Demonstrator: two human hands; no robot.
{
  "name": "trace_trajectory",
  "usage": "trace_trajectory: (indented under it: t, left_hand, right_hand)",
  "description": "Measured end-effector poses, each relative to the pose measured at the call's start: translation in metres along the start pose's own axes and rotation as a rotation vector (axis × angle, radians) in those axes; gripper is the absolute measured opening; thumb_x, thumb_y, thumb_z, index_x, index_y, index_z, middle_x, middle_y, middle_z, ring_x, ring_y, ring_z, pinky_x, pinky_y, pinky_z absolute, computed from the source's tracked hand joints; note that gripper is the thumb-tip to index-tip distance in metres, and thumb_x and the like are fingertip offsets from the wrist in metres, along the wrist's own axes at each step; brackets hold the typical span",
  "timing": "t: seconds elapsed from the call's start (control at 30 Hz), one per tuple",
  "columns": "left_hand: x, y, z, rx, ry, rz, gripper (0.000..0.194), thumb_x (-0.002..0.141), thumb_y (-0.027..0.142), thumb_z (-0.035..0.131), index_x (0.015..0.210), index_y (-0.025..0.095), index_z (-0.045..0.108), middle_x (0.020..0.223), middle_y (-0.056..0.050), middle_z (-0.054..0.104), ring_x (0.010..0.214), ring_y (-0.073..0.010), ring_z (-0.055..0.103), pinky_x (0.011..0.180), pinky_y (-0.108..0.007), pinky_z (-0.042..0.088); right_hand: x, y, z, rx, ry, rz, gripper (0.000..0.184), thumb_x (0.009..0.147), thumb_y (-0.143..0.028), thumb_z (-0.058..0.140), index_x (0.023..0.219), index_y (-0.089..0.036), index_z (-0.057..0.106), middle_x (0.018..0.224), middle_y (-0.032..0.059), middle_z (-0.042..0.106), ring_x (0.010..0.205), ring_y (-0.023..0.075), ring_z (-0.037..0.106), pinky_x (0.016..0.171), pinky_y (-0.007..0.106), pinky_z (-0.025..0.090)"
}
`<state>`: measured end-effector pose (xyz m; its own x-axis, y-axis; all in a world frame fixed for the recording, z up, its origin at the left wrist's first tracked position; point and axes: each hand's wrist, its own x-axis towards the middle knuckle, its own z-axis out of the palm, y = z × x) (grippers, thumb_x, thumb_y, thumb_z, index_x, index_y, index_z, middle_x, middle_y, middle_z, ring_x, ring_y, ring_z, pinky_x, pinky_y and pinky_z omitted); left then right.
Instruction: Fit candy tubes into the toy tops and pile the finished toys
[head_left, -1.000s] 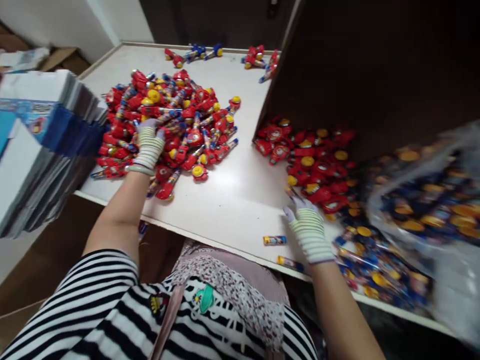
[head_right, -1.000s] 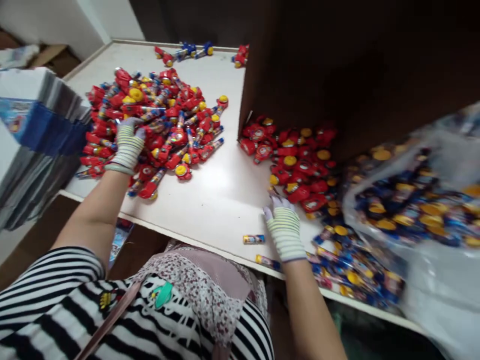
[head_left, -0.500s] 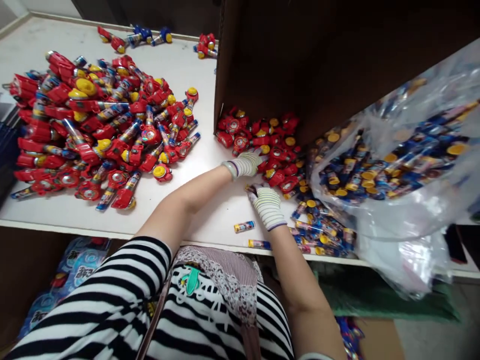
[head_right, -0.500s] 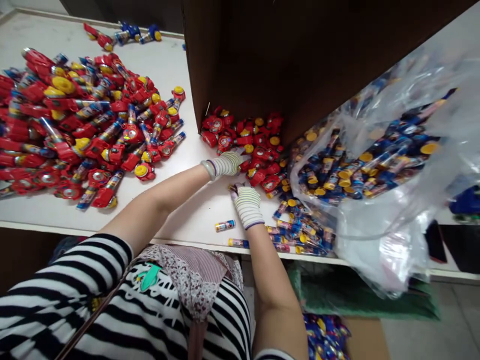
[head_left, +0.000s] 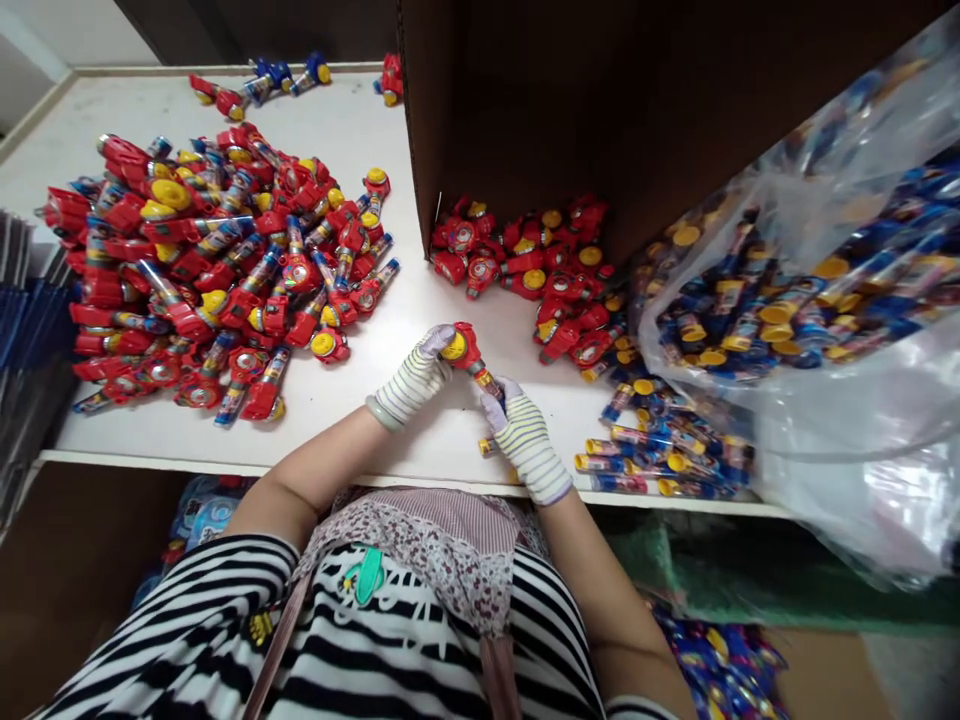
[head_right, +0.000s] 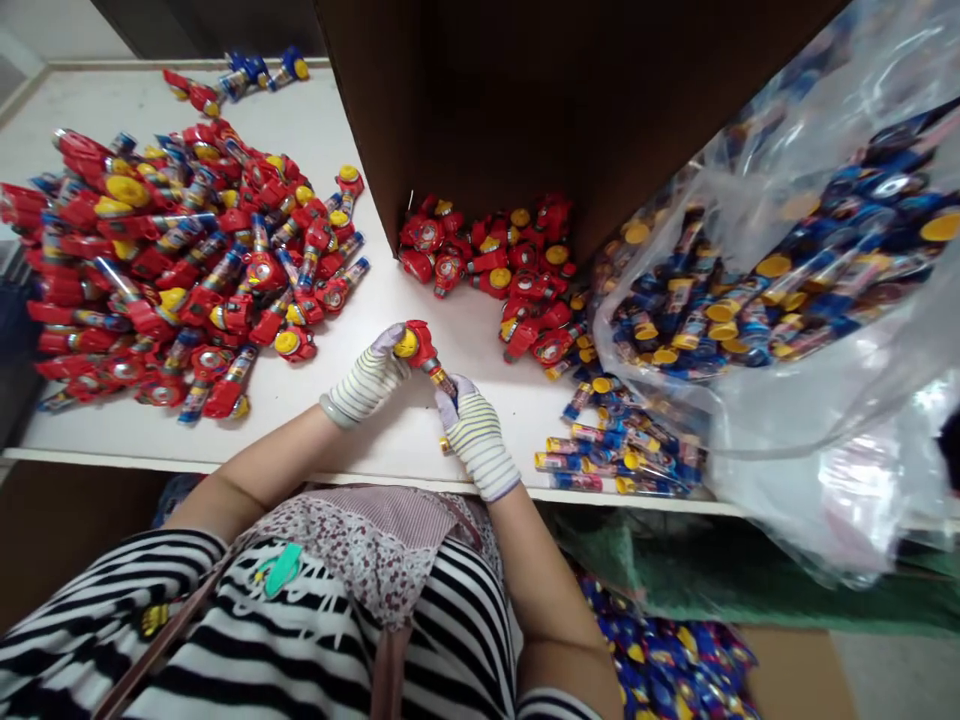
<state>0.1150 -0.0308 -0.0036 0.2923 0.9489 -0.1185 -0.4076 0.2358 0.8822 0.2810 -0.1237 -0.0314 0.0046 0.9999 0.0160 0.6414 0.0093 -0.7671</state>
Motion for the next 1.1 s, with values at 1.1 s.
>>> trace_trajectory:
  t: [1.1]
  left_hand:
    - [-0.022, 0.016, -0.008, 0.711, -0.144, 0.126, 0.033, 0.075, 0.036, 0.073, 0.099, 0.016, 0.061, 0.085, -0.002, 0.064, 0.072, -0.0131, 0.06, 0.066, -0.024, 0.049]
  right_hand:
    - [-0.013, -0.02, -0.018, -0.359, -0.183, -0.088, 0.048, 0.099, -0.05, 0.039, 0.126, -0.019, 0.064, 0.115, 0.0138, 0.074, 0.09, 0.0275, 0.071, 0.077, 0.034, 0.05]
